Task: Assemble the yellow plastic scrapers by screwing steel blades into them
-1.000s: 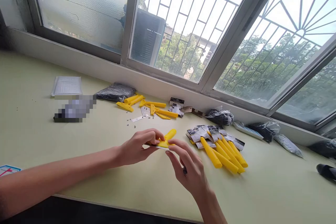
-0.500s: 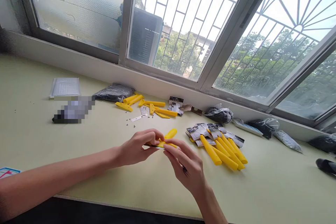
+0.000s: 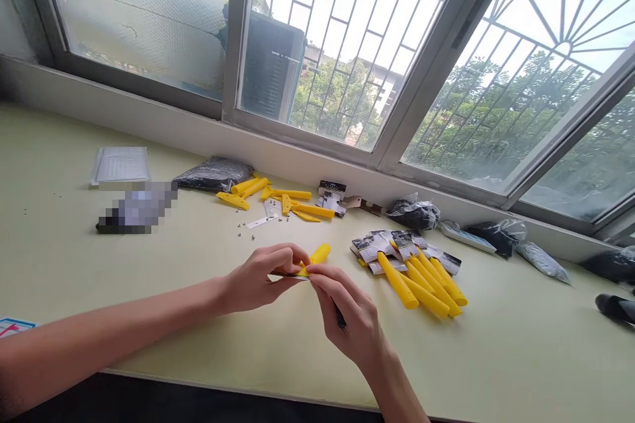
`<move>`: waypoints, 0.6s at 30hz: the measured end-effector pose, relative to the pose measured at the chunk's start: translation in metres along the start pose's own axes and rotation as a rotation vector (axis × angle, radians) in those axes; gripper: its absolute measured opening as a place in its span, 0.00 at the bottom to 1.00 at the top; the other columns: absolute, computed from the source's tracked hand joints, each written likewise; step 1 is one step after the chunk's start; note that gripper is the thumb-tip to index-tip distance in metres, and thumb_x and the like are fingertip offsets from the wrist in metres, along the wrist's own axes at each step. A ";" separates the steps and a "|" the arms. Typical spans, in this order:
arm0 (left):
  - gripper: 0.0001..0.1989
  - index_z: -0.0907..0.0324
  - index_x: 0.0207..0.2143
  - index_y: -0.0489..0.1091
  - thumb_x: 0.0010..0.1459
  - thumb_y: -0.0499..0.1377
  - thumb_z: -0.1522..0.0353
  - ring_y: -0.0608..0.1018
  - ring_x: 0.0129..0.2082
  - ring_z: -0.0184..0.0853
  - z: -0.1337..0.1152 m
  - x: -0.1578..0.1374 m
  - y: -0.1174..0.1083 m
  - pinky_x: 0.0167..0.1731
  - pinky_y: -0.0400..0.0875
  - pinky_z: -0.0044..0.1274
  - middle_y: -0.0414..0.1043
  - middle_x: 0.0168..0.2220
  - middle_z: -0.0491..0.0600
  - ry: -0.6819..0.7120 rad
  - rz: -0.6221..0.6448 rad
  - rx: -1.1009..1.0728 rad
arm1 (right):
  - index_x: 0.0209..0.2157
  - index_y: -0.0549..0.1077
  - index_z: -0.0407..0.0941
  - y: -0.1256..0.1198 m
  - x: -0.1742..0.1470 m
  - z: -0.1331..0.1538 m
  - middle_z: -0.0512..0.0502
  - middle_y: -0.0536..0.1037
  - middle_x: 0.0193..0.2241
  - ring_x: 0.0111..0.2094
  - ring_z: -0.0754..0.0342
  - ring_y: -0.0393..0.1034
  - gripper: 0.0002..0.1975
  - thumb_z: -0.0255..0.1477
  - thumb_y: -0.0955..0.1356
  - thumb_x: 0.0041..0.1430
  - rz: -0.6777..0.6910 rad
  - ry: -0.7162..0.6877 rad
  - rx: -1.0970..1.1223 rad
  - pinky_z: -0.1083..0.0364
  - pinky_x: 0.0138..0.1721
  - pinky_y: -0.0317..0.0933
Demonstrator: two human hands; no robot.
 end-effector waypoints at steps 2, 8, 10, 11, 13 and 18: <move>0.12 0.56 0.31 0.56 0.63 0.58 0.73 0.73 0.34 0.29 0.001 0.000 0.000 0.32 0.74 0.19 0.74 0.42 0.53 -0.002 0.000 0.002 | 0.53 0.74 0.43 0.001 0.000 0.000 0.38 0.79 0.49 0.49 0.50 0.76 0.23 0.09 0.66 0.62 0.009 -0.001 -0.001 0.53 0.50 0.73; 0.11 0.56 0.31 0.57 0.63 0.58 0.74 0.73 0.34 0.29 0.001 0.000 -0.003 0.32 0.72 0.19 0.75 0.42 0.53 -0.003 0.001 0.026 | 0.50 0.75 0.45 0.002 -0.001 0.000 0.39 0.79 0.49 0.39 0.54 0.77 0.19 0.11 0.66 0.63 0.017 0.038 -0.024 0.58 0.36 0.72; 0.10 0.56 0.31 0.58 0.63 0.57 0.74 0.74 0.34 0.30 0.002 0.000 -0.004 0.32 0.71 0.19 0.75 0.42 0.53 -0.004 0.003 0.036 | 0.47 0.75 0.47 0.002 -0.001 0.000 0.42 0.79 0.49 0.29 0.58 0.74 0.17 0.13 0.66 0.64 0.028 0.075 -0.044 0.58 0.29 0.69; 0.10 0.56 0.31 0.58 0.63 0.57 0.74 0.74 0.34 0.30 0.002 0.000 -0.004 0.31 0.71 0.19 0.75 0.42 0.53 -0.005 0.005 0.041 | 0.46 0.75 0.48 0.003 -0.001 0.000 0.43 0.79 0.48 0.24 0.60 0.69 0.16 0.14 0.67 0.64 0.032 0.091 -0.055 0.58 0.26 0.66; 0.09 0.57 0.30 0.59 0.63 0.56 0.74 0.74 0.34 0.30 0.003 -0.001 -0.003 0.31 0.70 0.20 0.75 0.42 0.53 -0.005 0.010 0.049 | 0.45 0.75 0.49 0.005 0.000 0.001 0.45 0.79 0.48 0.18 0.63 0.58 0.14 0.16 0.68 0.65 0.031 0.133 -0.073 0.58 0.22 0.61; 0.09 0.57 0.30 0.60 0.58 0.56 0.78 0.74 0.34 0.31 0.005 -0.001 0.001 0.34 0.71 0.21 0.74 0.40 0.52 0.005 0.012 0.045 | 0.46 0.74 0.47 0.016 0.005 0.005 0.45 0.78 0.45 0.18 0.62 0.53 0.08 0.27 0.72 0.65 -0.016 0.324 -0.086 0.57 0.19 0.56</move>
Point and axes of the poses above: each hand's wrist, its own x-axis towards the middle knuckle, its own y-axis out of the palm, z = x × y, the point moved 4 cm from there along x, towards the middle knuckle
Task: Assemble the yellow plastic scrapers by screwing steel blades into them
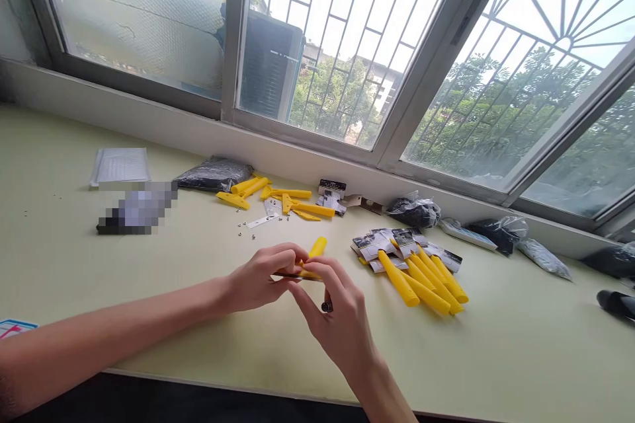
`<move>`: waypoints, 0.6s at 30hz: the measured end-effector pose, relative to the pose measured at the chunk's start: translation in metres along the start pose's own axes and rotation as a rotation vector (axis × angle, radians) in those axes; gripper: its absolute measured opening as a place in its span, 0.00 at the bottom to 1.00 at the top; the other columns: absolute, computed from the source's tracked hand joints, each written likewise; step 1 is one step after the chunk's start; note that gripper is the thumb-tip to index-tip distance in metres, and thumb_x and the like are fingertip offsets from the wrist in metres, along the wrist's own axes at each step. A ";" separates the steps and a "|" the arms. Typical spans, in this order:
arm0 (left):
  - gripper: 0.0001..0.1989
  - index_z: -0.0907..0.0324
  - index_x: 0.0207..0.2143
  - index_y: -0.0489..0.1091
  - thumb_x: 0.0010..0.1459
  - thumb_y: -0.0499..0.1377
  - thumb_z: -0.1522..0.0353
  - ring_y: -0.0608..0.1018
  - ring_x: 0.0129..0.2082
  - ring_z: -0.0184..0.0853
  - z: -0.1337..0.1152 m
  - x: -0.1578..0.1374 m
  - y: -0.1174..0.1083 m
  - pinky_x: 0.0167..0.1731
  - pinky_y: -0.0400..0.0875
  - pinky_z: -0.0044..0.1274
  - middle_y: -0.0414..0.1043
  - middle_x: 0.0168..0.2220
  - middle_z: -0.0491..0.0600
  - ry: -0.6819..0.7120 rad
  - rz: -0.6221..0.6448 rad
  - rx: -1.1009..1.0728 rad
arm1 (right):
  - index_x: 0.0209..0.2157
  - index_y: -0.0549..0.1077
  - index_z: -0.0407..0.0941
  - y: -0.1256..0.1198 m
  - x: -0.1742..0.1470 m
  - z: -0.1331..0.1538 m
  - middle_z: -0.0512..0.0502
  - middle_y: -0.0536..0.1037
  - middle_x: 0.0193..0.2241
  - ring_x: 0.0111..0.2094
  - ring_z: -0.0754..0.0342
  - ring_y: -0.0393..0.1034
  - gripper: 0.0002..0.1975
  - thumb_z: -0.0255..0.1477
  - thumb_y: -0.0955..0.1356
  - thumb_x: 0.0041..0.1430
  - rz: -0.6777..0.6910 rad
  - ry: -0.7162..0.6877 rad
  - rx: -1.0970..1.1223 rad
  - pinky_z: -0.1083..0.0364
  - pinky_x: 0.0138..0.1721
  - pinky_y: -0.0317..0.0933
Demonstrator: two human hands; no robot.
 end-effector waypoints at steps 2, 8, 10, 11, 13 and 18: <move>0.10 0.57 0.30 0.59 0.56 0.55 0.79 0.74 0.33 0.31 0.000 -0.001 0.001 0.33 0.71 0.21 0.74 0.39 0.52 -0.005 -0.003 -0.008 | 0.47 0.75 0.47 0.004 0.001 0.003 0.46 0.77 0.44 0.19 0.62 0.54 0.08 0.28 0.71 0.67 -0.018 0.041 -0.010 0.57 0.20 0.56; 0.12 0.56 0.28 0.56 0.53 0.54 0.81 0.75 0.36 0.32 -0.003 -0.002 0.003 0.35 0.70 0.23 0.74 0.40 0.52 -0.031 -0.007 -0.048 | 0.43 0.77 0.47 0.008 0.000 0.007 0.46 0.77 0.42 0.20 0.62 0.55 0.04 0.27 0.70 0.67 -0.023 0.052 0.041 0.57 0.20 0.55; 0.12 0.56 0.28 0.56 0.53 0.54 0.81 0.75 0.36 0.32 -0.003 -0.002 0.004 0.35 0.70 0.23 0.75 0.41 0.53 -0.043 -0.004 -0.065 | 0.43 0.77 0.46 0.008 -0.001 0.007 0.46 0.77 0.42 0.20 0.62 0.55 0.04 0.26 0.70 0.67 -0.028 0.045 0.049 0.57 0.20 0.55; 0.12 0.56 0.28 0.56 0.53 0.54 0.80 0.75 0.36 0.32 -0.003 -0.002 0.004 0.35 0.70 0.23 0.75 0.41 0.53 -0.050 -0.004 -0.075 | 0.43 0.77 0.46 0.008 -0.001 0.008 0.46 0.77 0.42 0.20 0.62 0.55 0.04 0.26 0.70 0.67 -0.032 0.042 0.048 0.57 0.20 0.55; 0.12 0.57 0.27 0.56 0.54 0.56 0.80 0.75 0.36 0.32 -0.004 -0.002 0.004 0.35 0.69 0.23 0.76 0.41 0.53 -0.068 -0.007 -0.099 | 0.42 0.77 0.46 0.009 -0.001 0.009 0.45 0.77 0.42 0.20 0.62 0.55 0.03 0.26 0.70 0.67 -0.035 0.040 0.041 0.57 0.20 0.56; 0.11 0.57 0.28 0.59 0.58 0.60 0.74 0.76 0.35 0.32 -0.007 0.001 0.003 0.36 0.73 0.25 0.77 0.40 0.52 -0.167 -0.047 -0.195 | 0.46 0.75 0.49 0.001 0.001 0.006 0.46 0.77 0.44 0.19 0.63 0.53 0.08 0.27 0.72 0.66 -0.079 0.045 0.093 0.57 0.18 0.54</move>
Point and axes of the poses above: each hand's wrist, its own x-axis towards the middle knuckle, its own y-axis out of the palm, z = x × y, the point moved 4 cm from there along x, towards the middle knuckle
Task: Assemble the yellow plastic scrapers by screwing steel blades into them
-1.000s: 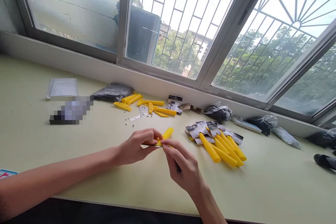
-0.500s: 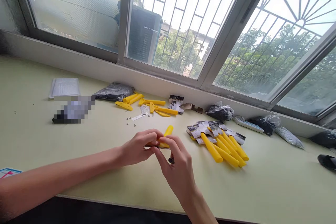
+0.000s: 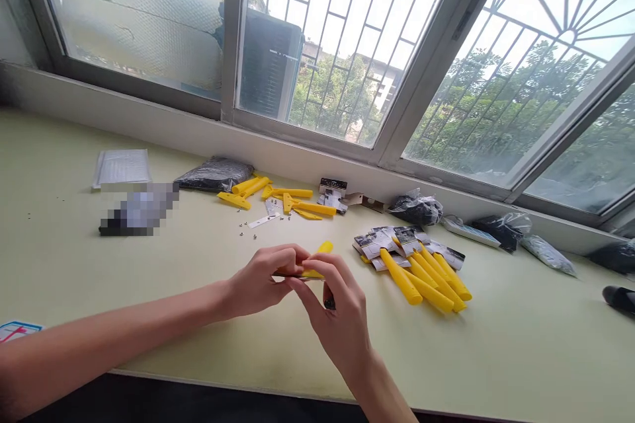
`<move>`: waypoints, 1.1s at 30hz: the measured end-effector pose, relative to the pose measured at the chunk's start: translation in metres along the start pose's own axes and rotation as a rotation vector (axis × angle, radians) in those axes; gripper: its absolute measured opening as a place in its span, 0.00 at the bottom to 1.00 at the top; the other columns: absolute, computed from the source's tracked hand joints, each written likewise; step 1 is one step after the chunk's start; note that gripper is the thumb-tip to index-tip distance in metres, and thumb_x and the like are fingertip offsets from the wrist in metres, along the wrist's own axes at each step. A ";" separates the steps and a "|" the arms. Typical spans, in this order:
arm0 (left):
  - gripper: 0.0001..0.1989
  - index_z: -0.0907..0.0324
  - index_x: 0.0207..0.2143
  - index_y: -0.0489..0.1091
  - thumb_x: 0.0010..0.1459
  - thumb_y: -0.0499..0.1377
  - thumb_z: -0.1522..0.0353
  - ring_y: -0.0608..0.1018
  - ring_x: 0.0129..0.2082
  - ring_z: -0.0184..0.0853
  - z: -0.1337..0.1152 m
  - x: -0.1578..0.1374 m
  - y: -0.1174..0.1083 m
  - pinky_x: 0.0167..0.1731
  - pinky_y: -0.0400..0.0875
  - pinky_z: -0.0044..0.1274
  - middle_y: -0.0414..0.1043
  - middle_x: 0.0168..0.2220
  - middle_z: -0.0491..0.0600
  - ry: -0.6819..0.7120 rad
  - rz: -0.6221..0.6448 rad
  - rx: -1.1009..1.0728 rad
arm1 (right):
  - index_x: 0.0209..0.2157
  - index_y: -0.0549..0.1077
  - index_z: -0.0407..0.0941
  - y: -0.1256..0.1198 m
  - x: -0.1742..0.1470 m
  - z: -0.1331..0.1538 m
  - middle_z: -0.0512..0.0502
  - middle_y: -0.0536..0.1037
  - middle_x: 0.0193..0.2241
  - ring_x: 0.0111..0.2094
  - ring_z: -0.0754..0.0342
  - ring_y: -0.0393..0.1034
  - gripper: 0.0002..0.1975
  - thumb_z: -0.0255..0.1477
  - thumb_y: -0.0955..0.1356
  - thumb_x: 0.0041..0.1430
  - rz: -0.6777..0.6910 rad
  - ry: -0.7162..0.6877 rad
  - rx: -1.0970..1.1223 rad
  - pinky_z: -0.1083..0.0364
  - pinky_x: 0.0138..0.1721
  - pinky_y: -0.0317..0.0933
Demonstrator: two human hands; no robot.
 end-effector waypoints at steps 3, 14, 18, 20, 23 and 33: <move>0.13 0.57 0.28 0.60 0.60 0.64 0.69 0.78 0.37 0.33 0.000 0.004 -0.003 0.40 0.76 0.27 0.77 0.40 0.50 -0.101 -0.088 -0.081 | 0.52 0.74 0.51 -0.013 0.002 -0.005 0.44 0.76 0.50 0.18 0.64 0.50 0.15 0.29 0.74 0.64 -0.026 0.005 -0.008 0.57 0.17 0.53; 0.21 0.57 0.26 0.59 0.51 0.72 0.66 0.75 0.23 0.30 0.037 0.009 -0.024 0.31 0.71 0.26 0.72 0.21 0.42 -0.468 -0.426 -0.378 | 0.45 0.81 0.45 -0.009 0.055 -0.052 0.42 0.81 0.43 0.17 0.62 0.52 0.20 0.46 0.70 0.64 0.158 0.236 -0.074 0.56 0.20 0.53; 0.26 0.57 0.25 0.58 0.46 0.76 0.64 0.76 0.23 0.30 0.045 0.007 -0.026 0.32 0.72 0.26 0.70 0.19 0.41 -0.548 -0.455 -0.459 | 0.39 0.81 0.44 0.015 0.074 -0.065 0.47 0.79 0.32 0.18 0.62 0.50 0.22 0.50 0.71 0.61 0.255 0.284 0.002 0.57 0.19 0.48; 0.28 0.56 0.25 0.57 0.42 0.78 0.62 0.76 0.23 0.30 0.050 0.006 -0.026 0.32 0.72 0.26 0.70 0.19 0.40 -0.582 -0.450 -0.503 | 0.37 0.80 0.43 0.025 0.076 -0.071 0.49 0.74 0.29 0.20 0.61 0.51 0.23 0.50 0.71 0.61 0.259 0.302 0.025 0.58 0.20 0.48; 0.30 0.57 0.25 0.59 0.39 0.79 0.61 0.78 0.25 0.31 0.056 0.004 -0.024 0.33 0.73 0.26 0.71 0.21 0.42 -0.637 -0.413 -0.575 | 0.32 0.77 0.42 0.033 0.073 -0.077 0.52 0.68 0.25 0.23 0.58 0.55 0.24 0.51 0.71 0.60 0.265 0.334 0.055 0.58 0.24 0.51; 0.24 0.65 0.36 0.77 0.56 0.66 0.50 0.83 0.33 0.40 0.054 0.011 -0.020 0.36 0.76 0.28 0.81 0.38 0.59 -0.724 -0.066 -0.765 | 0.27 0.77 0.41 0.025 0.064 -0.095 0.52 0.68 0.21 0.23 0.58 0.56 0.23 0.49 0.72 0.56 0.381 0.551 0.122 0.58 0.23 0.50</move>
Point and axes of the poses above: each hand's wrist, its own x-axis towards the middle knuckle, its own y-axis out of the palm, z = x × y, the point moved 4 cm from there along x, towards the middle knuckle
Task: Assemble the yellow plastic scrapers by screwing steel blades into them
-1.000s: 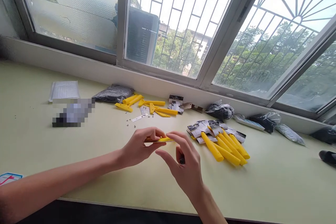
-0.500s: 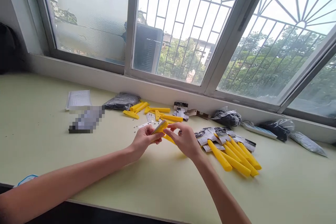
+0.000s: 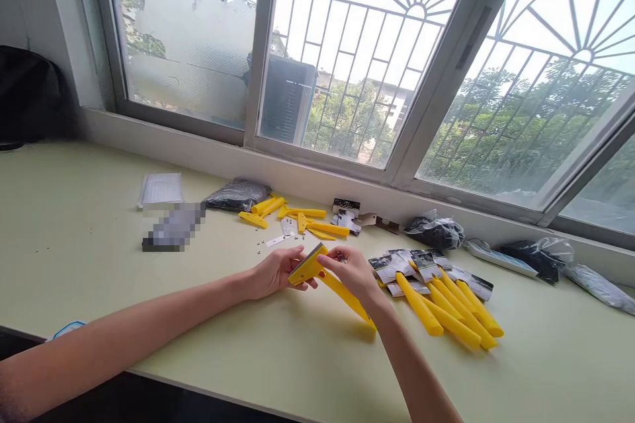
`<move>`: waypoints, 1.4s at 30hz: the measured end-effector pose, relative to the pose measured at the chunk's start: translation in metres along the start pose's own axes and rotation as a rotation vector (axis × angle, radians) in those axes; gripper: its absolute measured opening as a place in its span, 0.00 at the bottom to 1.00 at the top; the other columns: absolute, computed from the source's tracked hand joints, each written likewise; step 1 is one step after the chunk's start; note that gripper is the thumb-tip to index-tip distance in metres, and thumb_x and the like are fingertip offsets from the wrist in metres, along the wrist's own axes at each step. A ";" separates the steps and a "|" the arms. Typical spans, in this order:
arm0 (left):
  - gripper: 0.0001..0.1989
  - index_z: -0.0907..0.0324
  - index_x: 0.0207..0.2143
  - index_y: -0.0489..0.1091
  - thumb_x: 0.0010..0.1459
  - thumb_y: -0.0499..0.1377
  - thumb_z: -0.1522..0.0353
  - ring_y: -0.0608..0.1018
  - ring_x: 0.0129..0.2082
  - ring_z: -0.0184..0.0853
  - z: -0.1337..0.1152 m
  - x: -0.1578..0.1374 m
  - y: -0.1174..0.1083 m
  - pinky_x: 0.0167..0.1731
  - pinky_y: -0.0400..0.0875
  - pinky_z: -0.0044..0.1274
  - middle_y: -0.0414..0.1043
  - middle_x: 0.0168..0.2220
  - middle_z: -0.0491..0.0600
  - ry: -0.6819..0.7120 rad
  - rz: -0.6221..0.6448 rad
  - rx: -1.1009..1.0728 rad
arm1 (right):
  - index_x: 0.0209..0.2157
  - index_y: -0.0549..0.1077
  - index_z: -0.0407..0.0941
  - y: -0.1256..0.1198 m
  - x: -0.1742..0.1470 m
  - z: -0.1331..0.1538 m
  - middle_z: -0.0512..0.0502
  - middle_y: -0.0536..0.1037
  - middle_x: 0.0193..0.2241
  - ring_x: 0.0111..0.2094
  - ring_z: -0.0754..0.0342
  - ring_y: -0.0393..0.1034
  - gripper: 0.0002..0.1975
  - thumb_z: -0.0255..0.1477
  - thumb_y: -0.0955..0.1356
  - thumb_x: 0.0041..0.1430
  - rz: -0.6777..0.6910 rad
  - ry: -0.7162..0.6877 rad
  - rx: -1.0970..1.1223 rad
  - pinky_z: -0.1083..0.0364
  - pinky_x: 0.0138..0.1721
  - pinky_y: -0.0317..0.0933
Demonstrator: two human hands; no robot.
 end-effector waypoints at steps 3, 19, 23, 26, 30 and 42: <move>0.20 0.66 0.38 0.78 0.55 0.69 0.56 0.85 0.34 0.42 0.001 -0.001 0.000 0.38 0.76 0.29 0.81 0.38 0.59 -0.020 0.074 0.042 | 0.28 0.77 0.42 0.002 -0.003 -0.002 0.52 0.67 0.21 0.21 0.59 0.53 0.22 0.48 0.72 0.55 0.039 0.045 0.012 0.58 0.21 0.47; 0.23 0.66 0.36 0.76 0.51 0.72 0.54 0.85 0.33 0.40 0.005 -0.003 -0.003 0.32 0.75 0.25 0.81 0.36 0.57 0.036 0.116 0.229 | 0.27 0.76 0.42 0.010 -0.007 0.002 0.50 0.74 0.26 0.30 0.53 0.65 0.21 0.46 0.69 0.58 0.076 -0.026 -0.031 0.55 0.34 0.55; 0.24 0.65 0.34 0.75 0.51 0.72 0.53 0.84 0.31 0.39 0.005 -0.003 -0.002 0.30 0.73 0.24 0.80 0.33 0.55 0.048 0.105 0.254 | 0.26 0.75 0.42 0.011 -0.008 0.003 0.50 0.73 0.25 0.30 0.53 0.64 0.20 0.45 0.68 0.59 0.069 -0.035 -0.044 0.54 0.33 0.54; 0.25 0.65 0.34 0.74 0.51 0.72 0.52 0.83 0.28 0.36 0.005 -0.002 -0.003 0.30 0.72 0.24 0.81 0.31 0.56 0.057 0.107 0.281 | 0.26 0.75 0.42 0.010 -0.009 0.004 0.51 0.73 0.25 0.30 0.53 0.64 0.19 0.44 0.68 0.59 0.060 -0.044 -0.050 0.54 0.33 0.54; 0.26 0.65 0.35 0.73 0.52 0.70 0.50 0.82 0.28 0.36 0.006 -0.001 -0.005 0.30 0.72 0.24 0.81 0.30 0.55 0.070 0.116 0.328 | 0.25 0.75 0.42 0.010 -0.009 0.004 0.50 0.73 0.25 0.30 0.53 0.64 0.17 0.42 0.69 0.59 0.038 -0.055 -0.040 0.54 0.33 0.54; 0.18 0.61 0.37 0.65 0.66 0.58 0.54 0.82 0.28 0.36 0.002 -0.006 0.005 0.26 0.73 0.23 0.78 0.33 0.54 0.313 0.122 0.721 | 0.31 0.80 0.43 -0.017 -0.013 0.012 0.50 0.71 0.25 0.22 0.60 0.56 0.24 0.52 0.76 0.50 -0.169 -0.041 0.487 0.57 0.24 0.54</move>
Point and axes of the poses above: each hand's wrist, its own x-axis towards the middle knuckle, its own y-axis out of the palm, z = x × y, the point moved 4 cm from there along x, towards the middle knuckle
